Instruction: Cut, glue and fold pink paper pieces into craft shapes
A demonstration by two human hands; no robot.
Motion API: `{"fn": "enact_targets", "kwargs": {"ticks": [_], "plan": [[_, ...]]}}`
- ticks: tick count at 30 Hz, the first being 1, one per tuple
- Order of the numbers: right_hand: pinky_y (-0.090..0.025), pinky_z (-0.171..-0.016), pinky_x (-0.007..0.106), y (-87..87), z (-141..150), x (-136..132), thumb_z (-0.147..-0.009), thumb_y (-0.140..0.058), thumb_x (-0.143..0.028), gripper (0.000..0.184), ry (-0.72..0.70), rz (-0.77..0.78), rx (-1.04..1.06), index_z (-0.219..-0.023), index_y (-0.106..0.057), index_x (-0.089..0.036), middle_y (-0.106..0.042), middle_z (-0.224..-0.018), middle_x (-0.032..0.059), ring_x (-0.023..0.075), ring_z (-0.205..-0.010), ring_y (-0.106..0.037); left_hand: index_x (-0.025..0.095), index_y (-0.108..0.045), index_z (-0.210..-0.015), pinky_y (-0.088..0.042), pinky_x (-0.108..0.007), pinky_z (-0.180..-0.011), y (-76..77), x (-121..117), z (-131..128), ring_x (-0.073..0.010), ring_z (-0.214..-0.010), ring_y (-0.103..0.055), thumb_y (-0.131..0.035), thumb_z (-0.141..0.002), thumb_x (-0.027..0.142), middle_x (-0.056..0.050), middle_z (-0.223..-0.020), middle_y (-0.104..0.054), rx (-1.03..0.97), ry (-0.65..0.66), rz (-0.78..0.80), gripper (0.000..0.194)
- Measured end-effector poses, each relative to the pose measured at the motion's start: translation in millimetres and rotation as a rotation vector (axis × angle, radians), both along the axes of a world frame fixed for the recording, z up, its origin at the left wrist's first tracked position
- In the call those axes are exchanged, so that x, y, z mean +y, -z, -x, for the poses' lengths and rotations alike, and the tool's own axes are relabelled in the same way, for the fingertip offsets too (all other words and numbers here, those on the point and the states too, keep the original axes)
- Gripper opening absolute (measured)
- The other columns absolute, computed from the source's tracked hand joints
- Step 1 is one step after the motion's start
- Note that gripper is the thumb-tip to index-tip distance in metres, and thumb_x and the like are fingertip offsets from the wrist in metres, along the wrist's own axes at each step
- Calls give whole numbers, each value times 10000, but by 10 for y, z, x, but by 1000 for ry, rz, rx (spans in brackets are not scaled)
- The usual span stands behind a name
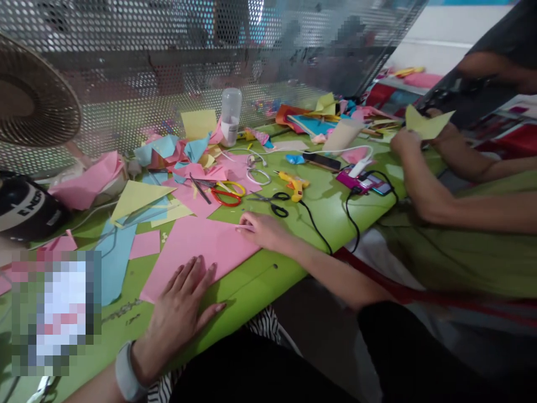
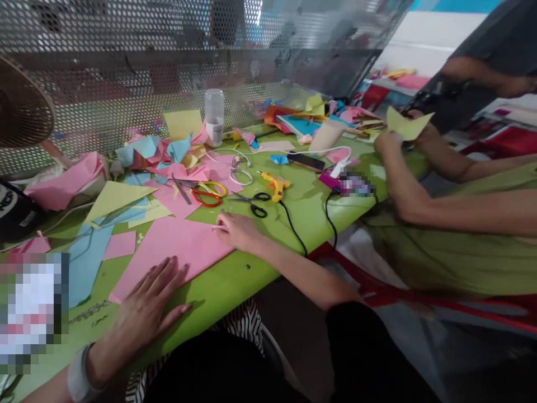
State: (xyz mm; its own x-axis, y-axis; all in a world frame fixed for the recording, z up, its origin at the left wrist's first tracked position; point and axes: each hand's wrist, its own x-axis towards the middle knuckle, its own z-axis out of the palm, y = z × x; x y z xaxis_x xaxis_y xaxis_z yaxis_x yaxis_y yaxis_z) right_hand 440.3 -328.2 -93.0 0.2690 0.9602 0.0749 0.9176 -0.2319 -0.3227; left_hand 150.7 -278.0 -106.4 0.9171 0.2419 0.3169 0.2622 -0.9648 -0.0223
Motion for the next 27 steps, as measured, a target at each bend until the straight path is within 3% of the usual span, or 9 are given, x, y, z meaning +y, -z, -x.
{"fn": "enact_targets", "kwargs": {"ticks": [2,5,8,11,14,18,23,27], "plan": [[-483,-827,326,-21,17,-40,-943,-571,-295,183,-50,-90,-65,-1043,-678,-186,-725,-1063,84,229,-982,-658,176,-467,-1483,-494,-509,-1056,10,-1,1,-340,-1365,-508,-429,-966,635,-176,-1495,-513,-8,-4,12,692],[-446,-1037,413,-58,52,-137,-987,-495,-306,292,-183,-240,-94,-1160,-678,-158,-668,-1271,127,264,-1209,-585,170,-495,-1459,-504,-516,-1050,18,-4,1,-343,-1360,-514,-434,-968,626,-178,-1488,-521,-1,-11,18,673],[-446,-1077,444,-49,4,-234,-1005,-464,-392,385,-196,-270,-14,-1272,-642,-181,-645,-1334,122,259,-1253,-573,169,-505,-1448,-518,-517,-1036,18,0,-2,-347,-1355,-519,-435,-967,627,-175,-1482,-529,-6,-7,8,668],[-472,-1049,441,7,-245,-293,-1004,-449,-427,414,-43,-265,49,-1274,-645,-182,-677,-1278,128,261,-1205,-608,157,-510,-1439,-518,-517,-1037,16,7,-9,-347,-1352,-523,-438,-968,623,-182,-1474,-536,-25,5,-10,667],[-449,-1053,455,29,-672,-329,-998,-445,-365,411,255,-308,-41,-1266,-641,-123,-657,-1288,177,296,-1204,-594,147,-529,-1420,-522,-509,-1033,12,12,-17,-348,-1335,-541,-439,-971,613,-186,-1464,-545,-36,12,-38,654],[-438,-1018,456,-46,-1174,-366,-969,-482,-288,404,581,-130,-177,-1288,-626,-86,-641,-1253,214,345,-1200,-563,137,-548,-1402,-530,-506,-1020,12,26,-19,-358,-1320,-553,-442,-964,621,-192,-1451,-557,-45,21,-58,662],[-461,-917,411,-143,-1355,-307,-998,-392,-281,462,698,-89,-166,-1412,-525,-125,-608,-1292,217,330,-1150,-592,147,-532,-1419,-545,-509,-1002,35,47,-15,-348,-1320,-556,-432,-976,606,-182,-1458,-553,-46,27,-78,646],[-469,-842,368,-161,-1398,-225,-965,-434,-230,411,730,-2,-116,-1337,-600,-171,-677,-1209,179,297,-1055,-644,131,-539,-1411,-545,-521,-1000,57,54,-17,-361,-1311,-562,-455,-966,603,-195,-1453,-553,-58,33,-90,654]]}}
